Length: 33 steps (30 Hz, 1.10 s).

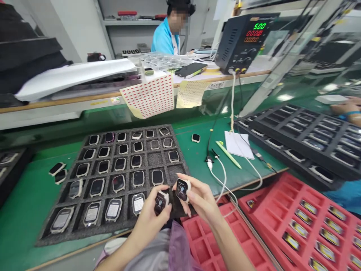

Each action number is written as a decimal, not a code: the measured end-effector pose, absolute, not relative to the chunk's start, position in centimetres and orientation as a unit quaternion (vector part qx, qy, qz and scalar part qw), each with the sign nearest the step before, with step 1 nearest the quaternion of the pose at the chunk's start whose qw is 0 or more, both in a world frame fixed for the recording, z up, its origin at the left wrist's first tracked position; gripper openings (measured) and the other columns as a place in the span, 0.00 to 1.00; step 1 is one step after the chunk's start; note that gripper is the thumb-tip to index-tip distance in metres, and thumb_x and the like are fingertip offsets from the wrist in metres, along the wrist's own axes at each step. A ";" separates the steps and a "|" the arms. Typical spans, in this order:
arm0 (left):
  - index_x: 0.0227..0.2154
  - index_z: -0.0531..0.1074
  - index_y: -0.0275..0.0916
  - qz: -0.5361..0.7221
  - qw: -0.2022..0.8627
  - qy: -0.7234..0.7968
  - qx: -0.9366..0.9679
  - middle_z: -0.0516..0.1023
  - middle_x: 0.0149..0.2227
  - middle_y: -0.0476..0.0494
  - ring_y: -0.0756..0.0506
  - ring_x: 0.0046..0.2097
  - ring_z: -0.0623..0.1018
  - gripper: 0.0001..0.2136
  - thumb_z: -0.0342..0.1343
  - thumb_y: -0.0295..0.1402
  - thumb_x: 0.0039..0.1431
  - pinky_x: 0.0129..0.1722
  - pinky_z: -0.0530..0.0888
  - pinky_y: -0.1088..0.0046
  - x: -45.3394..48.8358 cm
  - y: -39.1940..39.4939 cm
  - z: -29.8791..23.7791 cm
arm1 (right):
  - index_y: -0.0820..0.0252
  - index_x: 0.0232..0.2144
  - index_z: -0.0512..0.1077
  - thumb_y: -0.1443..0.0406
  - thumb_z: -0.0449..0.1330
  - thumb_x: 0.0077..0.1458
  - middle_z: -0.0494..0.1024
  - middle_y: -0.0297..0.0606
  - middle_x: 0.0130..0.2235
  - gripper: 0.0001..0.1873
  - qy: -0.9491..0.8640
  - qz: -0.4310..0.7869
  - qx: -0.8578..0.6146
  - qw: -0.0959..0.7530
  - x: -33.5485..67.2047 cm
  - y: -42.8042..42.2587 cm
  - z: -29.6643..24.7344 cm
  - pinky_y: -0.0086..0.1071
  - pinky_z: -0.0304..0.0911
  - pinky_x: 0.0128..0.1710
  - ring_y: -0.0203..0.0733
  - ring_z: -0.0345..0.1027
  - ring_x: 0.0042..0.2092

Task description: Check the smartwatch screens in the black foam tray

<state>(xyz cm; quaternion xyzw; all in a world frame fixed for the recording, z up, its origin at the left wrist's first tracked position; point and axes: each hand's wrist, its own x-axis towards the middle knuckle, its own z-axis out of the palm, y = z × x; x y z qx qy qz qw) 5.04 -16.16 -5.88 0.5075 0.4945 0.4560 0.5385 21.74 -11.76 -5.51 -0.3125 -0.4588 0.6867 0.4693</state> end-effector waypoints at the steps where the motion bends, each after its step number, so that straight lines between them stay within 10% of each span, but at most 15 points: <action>1: 0.46 0.65 0.38 0.454 0.539 0.494 0.510 0.74 0.44 0.43 0.43 0.47 0.72 0.17 0.50 0.22 0.51 0.48 0.66 0.68 5.0 -16.1 -5.8 | 0.56 0.48 0.72 0.59 0.64 0.52 0.76 0.43 0.37 0.20 -0.455 0.683 -0.323 0.471 21.7 -11.8 -5.4 0.26 0.52 0.13 0.32 0.60 0.17; 33: 0.45 0.64 0.39 0.441 0.525 0.488 0.540 0.71 0.36 0.49 0.48 0.37 0.71 0.17 0.53 0.24 0.51 0.40 0.67 0.72 3.8 -15.7 -5.8 | 0.55 0.48 0.73 0.63 0.64 0.54 0.76 0.42 0.40 0.18 -0.494 0.669 -0.292 0.472 20.8 -11.6 -6.2 0.28 0.57 0.16 0.34 0.65 0.20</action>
